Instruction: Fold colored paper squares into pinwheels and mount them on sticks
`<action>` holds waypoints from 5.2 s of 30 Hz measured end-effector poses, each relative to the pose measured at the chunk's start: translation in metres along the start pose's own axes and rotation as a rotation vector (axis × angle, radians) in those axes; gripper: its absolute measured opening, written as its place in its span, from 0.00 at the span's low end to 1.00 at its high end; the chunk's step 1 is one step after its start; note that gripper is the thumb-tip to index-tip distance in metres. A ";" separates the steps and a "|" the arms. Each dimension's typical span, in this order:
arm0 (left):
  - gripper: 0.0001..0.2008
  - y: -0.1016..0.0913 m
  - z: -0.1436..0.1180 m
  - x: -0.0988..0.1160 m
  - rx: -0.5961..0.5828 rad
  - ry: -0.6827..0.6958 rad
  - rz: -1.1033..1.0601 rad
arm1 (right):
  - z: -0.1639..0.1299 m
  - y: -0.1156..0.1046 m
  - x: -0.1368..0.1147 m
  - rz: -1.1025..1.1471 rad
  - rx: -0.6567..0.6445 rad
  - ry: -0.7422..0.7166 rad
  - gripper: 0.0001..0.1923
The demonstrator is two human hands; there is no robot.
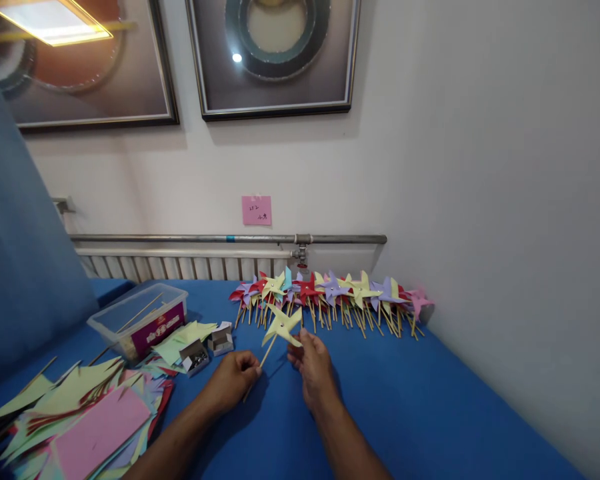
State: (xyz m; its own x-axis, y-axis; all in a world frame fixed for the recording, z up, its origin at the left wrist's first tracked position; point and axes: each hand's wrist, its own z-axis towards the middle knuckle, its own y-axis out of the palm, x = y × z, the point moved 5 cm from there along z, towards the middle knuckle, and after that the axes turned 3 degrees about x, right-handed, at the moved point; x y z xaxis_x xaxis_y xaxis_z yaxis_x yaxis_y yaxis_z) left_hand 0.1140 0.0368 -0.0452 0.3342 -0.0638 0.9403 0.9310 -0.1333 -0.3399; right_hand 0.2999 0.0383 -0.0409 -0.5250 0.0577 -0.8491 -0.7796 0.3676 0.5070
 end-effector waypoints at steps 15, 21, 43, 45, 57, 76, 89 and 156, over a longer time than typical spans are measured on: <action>0.11 -0.011 0.011 -0.004 0.176 -0.031 -0.270 | -0.056 0.040 0.030 -1.002 -0.449 -0.459 0.05; 0.10 -0.011 0.011 -0.003 0.189 0.001 -0.274 | -0.054 0.038 0.032 -1.080 -0.430 -0.488 0.06; 0.11 -0.008 0.009 -0.004 0.251 0.030 -0.258 | -0.060 0.041 0.029 -1.350 -0.304 -0.510 0.06; 0.11 -0.009 0.009 -0.004 0.249 0.032 -0.238 | -0.060 0.042 0.028 -1.355 -0.303 -0.513 0.07; 0.10 -0.008 0.007 -0.004 0.239 0.018 -0.125 | -0.056 0.041 0.033 -1.378 -0.326 -0.526 0.07; 0.14 -0.004 -0.001 0.003 0.229 0.097 0.327 | -0.042 0.032 0.015 -1.456 -0.196 -0.422 0.09; 0.08 0.002 -0.009 0.011 0.142 0.074 0.524 | 0.041 -0.024 -0.059 -1.693 0.108 -0.345 0.16; 0.09 -0.015 -0.018 0.039 0.182 0.200 0.782 | -0.106 0.039 0.034 -1.093 -0.650 -0.513 0.09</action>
State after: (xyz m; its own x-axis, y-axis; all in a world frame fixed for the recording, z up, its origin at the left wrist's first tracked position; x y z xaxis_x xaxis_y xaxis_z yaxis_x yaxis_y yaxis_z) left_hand 0.1100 0.0182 -0.0040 0.8786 -0.2492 0.4073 0.4558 0.1840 -0.8708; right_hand 0.2158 -0.0436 -0.0346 0.5281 0.4086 -0.7444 -0.8039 -0.0418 -0.5933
